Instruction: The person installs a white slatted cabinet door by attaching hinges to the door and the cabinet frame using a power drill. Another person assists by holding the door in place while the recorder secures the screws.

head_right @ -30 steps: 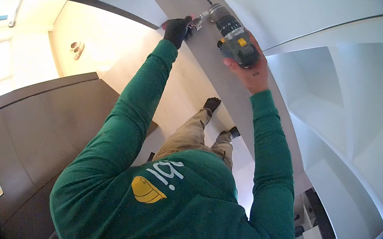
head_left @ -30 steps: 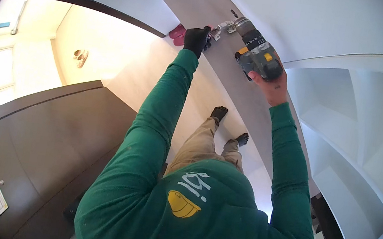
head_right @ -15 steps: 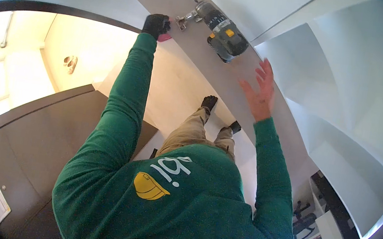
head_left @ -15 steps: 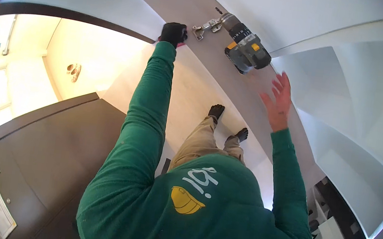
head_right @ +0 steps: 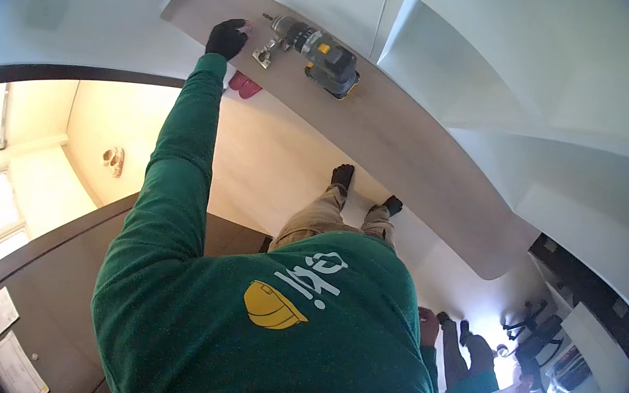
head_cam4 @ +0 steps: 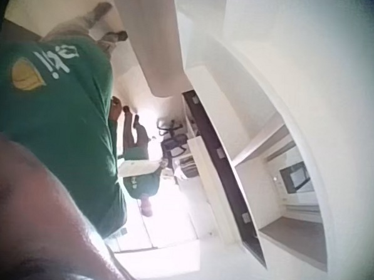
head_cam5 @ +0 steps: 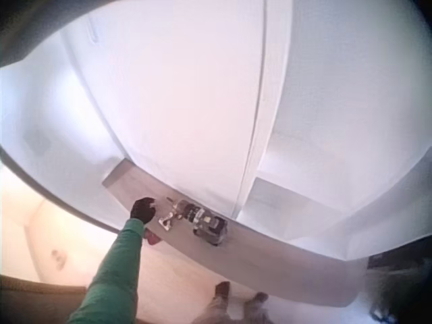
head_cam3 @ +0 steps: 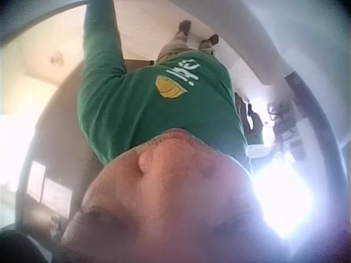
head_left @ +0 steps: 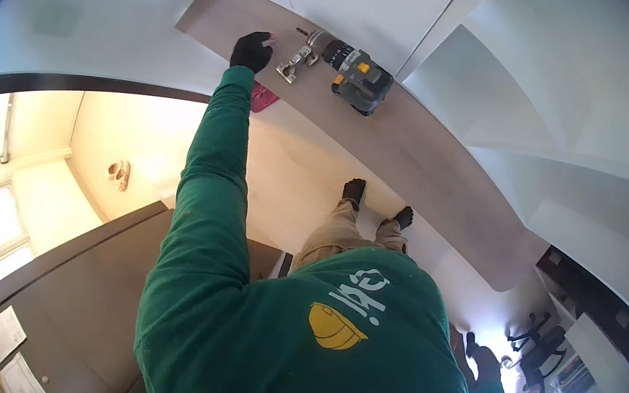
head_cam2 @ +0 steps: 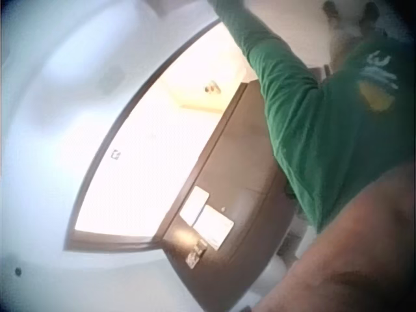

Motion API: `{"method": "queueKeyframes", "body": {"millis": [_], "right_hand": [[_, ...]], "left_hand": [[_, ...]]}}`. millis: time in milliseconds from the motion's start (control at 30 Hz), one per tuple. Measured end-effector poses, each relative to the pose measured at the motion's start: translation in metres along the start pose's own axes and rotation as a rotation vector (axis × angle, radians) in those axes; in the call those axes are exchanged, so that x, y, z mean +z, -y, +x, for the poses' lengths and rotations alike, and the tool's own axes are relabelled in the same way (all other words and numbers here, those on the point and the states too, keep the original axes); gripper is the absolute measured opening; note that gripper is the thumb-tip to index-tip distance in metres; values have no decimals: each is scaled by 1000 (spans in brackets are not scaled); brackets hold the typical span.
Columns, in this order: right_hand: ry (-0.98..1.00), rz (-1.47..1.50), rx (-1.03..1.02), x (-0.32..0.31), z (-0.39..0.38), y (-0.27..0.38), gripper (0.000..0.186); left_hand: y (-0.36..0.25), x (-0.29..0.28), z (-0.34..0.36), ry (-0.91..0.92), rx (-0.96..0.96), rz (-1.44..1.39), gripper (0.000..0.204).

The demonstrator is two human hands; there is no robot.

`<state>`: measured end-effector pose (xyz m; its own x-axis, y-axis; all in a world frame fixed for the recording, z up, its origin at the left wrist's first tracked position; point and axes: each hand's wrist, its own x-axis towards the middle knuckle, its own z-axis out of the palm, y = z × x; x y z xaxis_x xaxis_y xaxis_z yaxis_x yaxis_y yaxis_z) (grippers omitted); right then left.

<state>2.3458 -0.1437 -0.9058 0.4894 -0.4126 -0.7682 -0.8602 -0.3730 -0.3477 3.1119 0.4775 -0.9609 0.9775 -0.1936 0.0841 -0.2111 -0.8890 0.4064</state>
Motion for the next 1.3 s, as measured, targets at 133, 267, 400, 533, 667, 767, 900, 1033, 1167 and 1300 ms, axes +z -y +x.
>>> {"method": "queueKeyframes", "body": {"millis": [133, 267, 400, 533, 667, 767, 900, 1033, 1167, 1300], "right_hand": [[72, 28, 146, 31, -48, -5, 36], [164, 48, 92, 48, -64, 19, 39], [216, 117, -1, 61, -94, 39, 43], [310, 115, -142, 51, -116, 52, 46], [339, 134, -143, 26, -153, 98, 31], [273, -110, 33, 27, -171, 57, 28], [198, -184, 173, 33, -176, 27, 25], [197, -56, -17, 21, -195, 7, 28], [-424, 236, -45, -106, -161, -14, 20], [-1270, 115, 113, -241, -92, -134, 27]], "left_hand": [[7, -60, -2, -158, -84, -133, 34], [23, -94, -51, -271, -96, 26, 25], [-37, -43, -170, 633, 0, -680, 17], [-220, -64, -304, 988, 371, -620, 16], [-271, -50, -328, 1096, 447, -520, 13], [-278, -25, -323, 1128, 369, -407, 11], [-293, -8, -312, 1115, 293, -299, 12], [-302, 14, -314, 1123, 310, -227, 15], [-358, 22, -325, 1163, 631, -304, 18], [-491, 50, -331, 1218, 682, -331, 20]]}}
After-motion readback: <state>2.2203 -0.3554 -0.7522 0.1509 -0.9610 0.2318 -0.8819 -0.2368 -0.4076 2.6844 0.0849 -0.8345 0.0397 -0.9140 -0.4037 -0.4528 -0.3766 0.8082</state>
